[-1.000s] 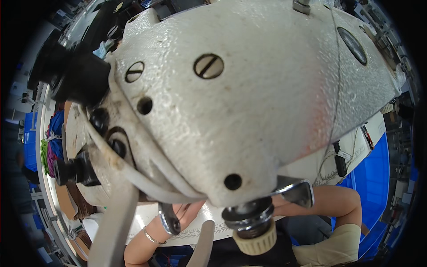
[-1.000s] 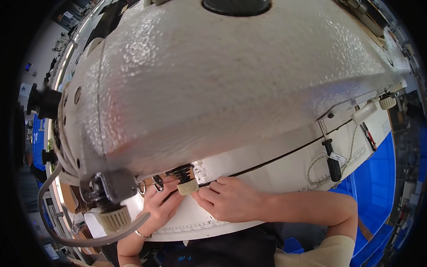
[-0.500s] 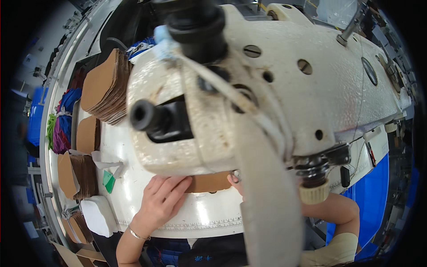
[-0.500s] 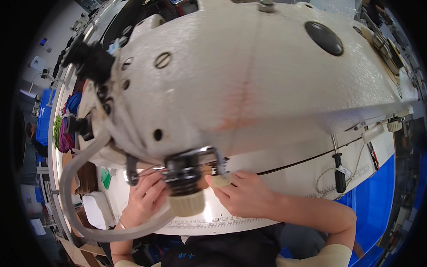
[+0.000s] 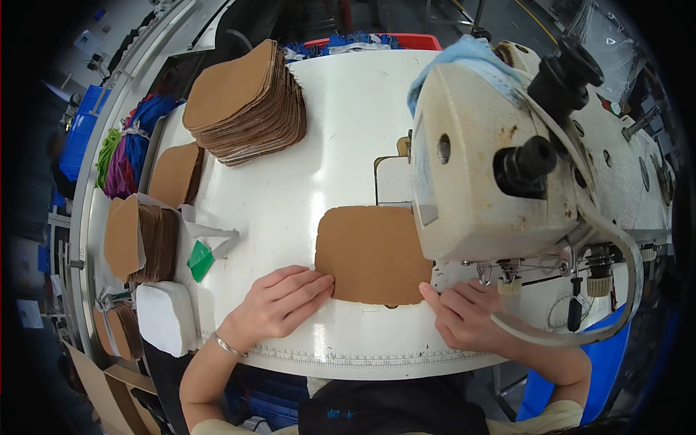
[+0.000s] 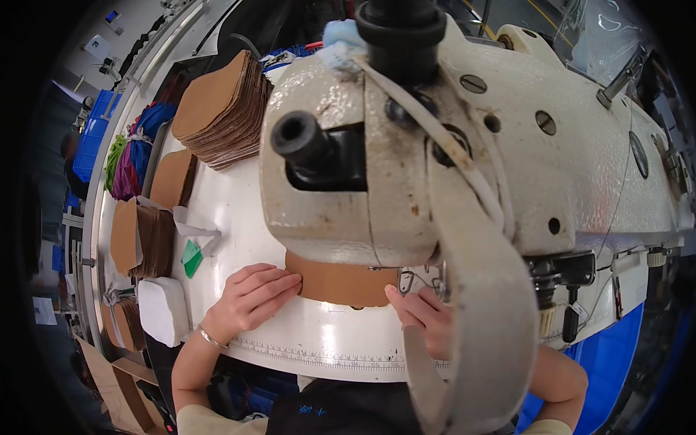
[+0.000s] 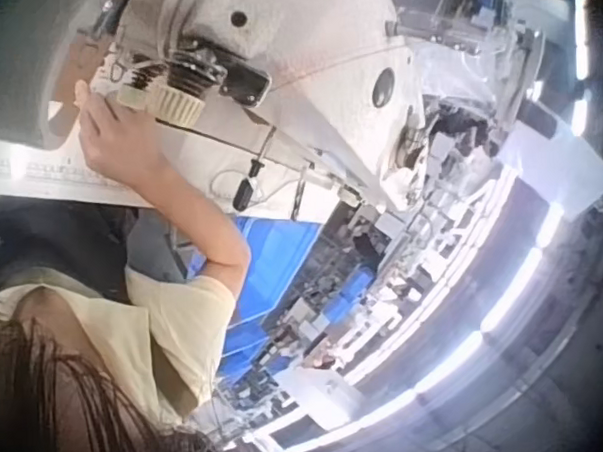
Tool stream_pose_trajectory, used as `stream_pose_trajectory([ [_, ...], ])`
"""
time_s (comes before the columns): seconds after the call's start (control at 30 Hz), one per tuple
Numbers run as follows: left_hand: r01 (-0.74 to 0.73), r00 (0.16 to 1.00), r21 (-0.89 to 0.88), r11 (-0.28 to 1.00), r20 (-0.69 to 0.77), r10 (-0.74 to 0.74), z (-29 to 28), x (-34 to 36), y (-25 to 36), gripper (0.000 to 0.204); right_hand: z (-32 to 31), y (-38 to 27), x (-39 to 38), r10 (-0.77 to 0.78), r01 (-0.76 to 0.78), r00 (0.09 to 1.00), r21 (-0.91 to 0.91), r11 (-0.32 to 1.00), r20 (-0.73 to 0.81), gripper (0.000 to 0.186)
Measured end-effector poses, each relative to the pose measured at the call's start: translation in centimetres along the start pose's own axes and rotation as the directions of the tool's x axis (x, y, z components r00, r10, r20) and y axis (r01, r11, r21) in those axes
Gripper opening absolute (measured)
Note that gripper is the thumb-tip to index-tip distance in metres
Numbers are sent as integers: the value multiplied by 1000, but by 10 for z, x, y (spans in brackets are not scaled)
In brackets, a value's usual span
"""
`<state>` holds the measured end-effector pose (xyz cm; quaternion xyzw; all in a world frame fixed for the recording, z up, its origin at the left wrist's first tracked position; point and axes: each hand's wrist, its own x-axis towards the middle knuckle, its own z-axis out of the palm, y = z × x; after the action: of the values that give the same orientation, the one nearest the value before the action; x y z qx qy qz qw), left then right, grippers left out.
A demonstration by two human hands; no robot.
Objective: The person aligns white lining pieces onto brown fabric panels by hand and stitches the layers together using a sewing machine.
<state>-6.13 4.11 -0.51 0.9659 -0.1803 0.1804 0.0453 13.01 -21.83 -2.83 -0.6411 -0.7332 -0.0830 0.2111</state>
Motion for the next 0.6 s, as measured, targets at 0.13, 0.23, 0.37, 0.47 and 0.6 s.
stream_pose_trajectory([
  [0.13, -29, 999, 22, 999, 34, 28, -2, -2, -1, 19, 1, -2, -2, 30, -30, 999, -7, 1000, -23, 56],
  [0.23, -8, 997, -6, 1000, 78, 8, -5, -5, -3, 22, -8, -2, -1, 61, -68, 984, 37, 997, 166, 47],
  [0.37, 75, 993, -84, 994, 93, -67, -7, -11, 1, 25, -3, -1, 3, 56, -55, 998, -29, 998, 23, 48],
  [0.47, 141, 986, -164, 976, 111, -123, -6, -10, 3, 28, 0, 0, 1, 40, -43, 998, -71, 997, -52, 50],
  [0.6, 176, 984, -163, 971, 16, -176, 5, 30, 9, 31, -4, 2, -11, 8, -1, 999, -142, 990, 53, 41],
])
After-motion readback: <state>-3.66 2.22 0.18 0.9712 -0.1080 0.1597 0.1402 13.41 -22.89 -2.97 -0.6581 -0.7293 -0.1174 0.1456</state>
